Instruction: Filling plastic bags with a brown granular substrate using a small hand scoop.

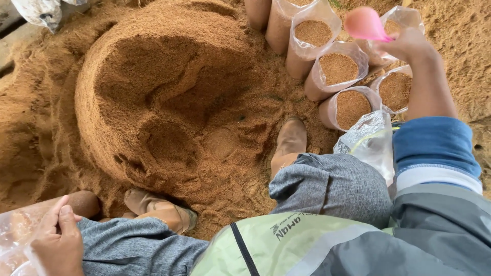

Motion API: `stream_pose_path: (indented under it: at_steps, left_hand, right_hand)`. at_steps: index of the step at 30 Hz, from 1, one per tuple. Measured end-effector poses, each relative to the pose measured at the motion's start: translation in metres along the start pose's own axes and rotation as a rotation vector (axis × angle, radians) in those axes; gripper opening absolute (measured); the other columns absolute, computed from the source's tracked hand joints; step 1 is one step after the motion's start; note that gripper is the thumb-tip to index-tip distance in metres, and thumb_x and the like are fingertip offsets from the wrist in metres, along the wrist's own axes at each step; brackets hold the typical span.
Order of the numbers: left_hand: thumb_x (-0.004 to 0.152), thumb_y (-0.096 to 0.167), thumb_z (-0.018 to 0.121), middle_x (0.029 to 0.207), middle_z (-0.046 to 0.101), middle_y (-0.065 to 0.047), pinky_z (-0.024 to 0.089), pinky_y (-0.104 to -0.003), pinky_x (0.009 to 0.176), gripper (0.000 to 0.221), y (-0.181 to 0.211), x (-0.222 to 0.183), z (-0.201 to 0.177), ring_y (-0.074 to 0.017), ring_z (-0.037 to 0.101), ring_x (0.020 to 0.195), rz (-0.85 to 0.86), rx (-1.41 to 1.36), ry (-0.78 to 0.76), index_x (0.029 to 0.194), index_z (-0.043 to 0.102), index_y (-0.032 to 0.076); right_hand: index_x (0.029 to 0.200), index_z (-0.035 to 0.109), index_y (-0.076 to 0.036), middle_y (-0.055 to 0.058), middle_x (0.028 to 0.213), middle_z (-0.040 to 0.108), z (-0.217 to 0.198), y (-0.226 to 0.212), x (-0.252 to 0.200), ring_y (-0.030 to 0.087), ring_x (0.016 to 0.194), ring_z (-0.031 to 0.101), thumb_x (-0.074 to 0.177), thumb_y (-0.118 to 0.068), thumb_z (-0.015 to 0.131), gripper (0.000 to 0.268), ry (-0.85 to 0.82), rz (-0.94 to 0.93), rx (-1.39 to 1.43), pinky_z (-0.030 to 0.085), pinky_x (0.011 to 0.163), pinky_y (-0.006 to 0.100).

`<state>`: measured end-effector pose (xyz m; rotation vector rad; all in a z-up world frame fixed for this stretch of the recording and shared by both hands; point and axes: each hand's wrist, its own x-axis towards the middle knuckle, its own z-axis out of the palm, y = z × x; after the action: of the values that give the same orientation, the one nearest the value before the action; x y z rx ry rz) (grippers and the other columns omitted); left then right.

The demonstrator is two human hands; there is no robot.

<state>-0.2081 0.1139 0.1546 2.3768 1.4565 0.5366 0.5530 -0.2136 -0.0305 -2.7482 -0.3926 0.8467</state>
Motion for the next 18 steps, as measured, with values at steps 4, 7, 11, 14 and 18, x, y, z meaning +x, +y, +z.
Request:
stream_pose_path:
  at_steps: [4, 7, 11, 14, 18]
  left_hand:
    - [0.119, -0.012, 0.058, 0.095, 0.068, -0.023, 0.041, -0.029, 0.057, 0.027, -0.006, -0.001, 0.003, -0.0231, 0.056, 0.070, 0.023, 0.024, 0.008, 0.144, 0.068, -0.018]
    - [0.117, -0.013, 0.058, 0.092, 0.068, -0.023, 0.036, -0.027, 0.050, 0.027, 0.001, 0.000, 0.000, -0.0207, 0.051, 0.063, 0.013, 0.029, 0.011, 0.142, 0.068, -0.019]
    - [0.116, -0.011, 0.056, 0.094, 0.068, -0.024, 0.031, -0.026, 0.037, 0.028, 0.005, 0.003, 0.000, -0.0189, 0.045, 0.051, -0.015, 0.029, -0.024, 0.142, 0.064, -0.018]
    - [0.117, -0.010, 0.059, 0.096, 0.070, -0.023, 0.033, -0.026, 0.037, 0.026, 0.006, 0.001, -0.002, -0.0186, 0.047, 0.052, 0.010, 0.098, -0.012, 0.140, 0.067, -0.017]
    - [0.117, -0.014, 0.062, 0.096, 0.072, -0.025, 0.039, -0.027, 0.042, 0.025, 0.004, 0.003, 0.000, -0.0209, 0.055, 0.059, 0.056, 0.131, 0.000, 0.140, 0.069, -0.020]
  right_hand:
    - [0.135, 0.057, -0.003, 0.022, 0.102, 0.065, 0.002, -0.003, -0.026, 0.015, 0.059, 0.045, 0.095, 0.000, 0.072, 0.043, 0.062, 0.127, 0.142, 0.036, 0.046, 0.030]
    - [0.143, 0.037, -0.010, 0.020, 0.091, 0.069, 0.019, 0.017, 0.006, 0.027, 0.073, 0.064, 0.094, 0.000, 0.077, 0.064, 0.292, -0.025, 0.057, 0.058, 0.048, 0.039]
    - [0.119, 0.063, 0.012, 0.023, 0.094, 0.059, 0.019, 0.028, 0.036, 0.027, 0.066, 0.054, 0.107, -0.006, 0.062, 0.021, 0.204, 0.021, -0.062, 0.054, 0.053, 0.038]
    - [0.110, 0.065, 0.011, 0.022, 0.092, 0.060, 0.031, 0.035, 0.066, 0.027, 0.065, 0.055, 0.105, -0.007, 0.064, 0.019, 0.243, -0.006, -0.136, 0.053, 0.053, 0.037]
    - [0.118, 0.066, 0.010, 0.024, 0.090, 0.066, 0.041, 0.016, 0.052, 0.029, 0.067, 0.060, 0.106, -0.012, 0.065, 0.025, 0.273, 0.002, -0.099, 0.055, 0.060, 0.035]
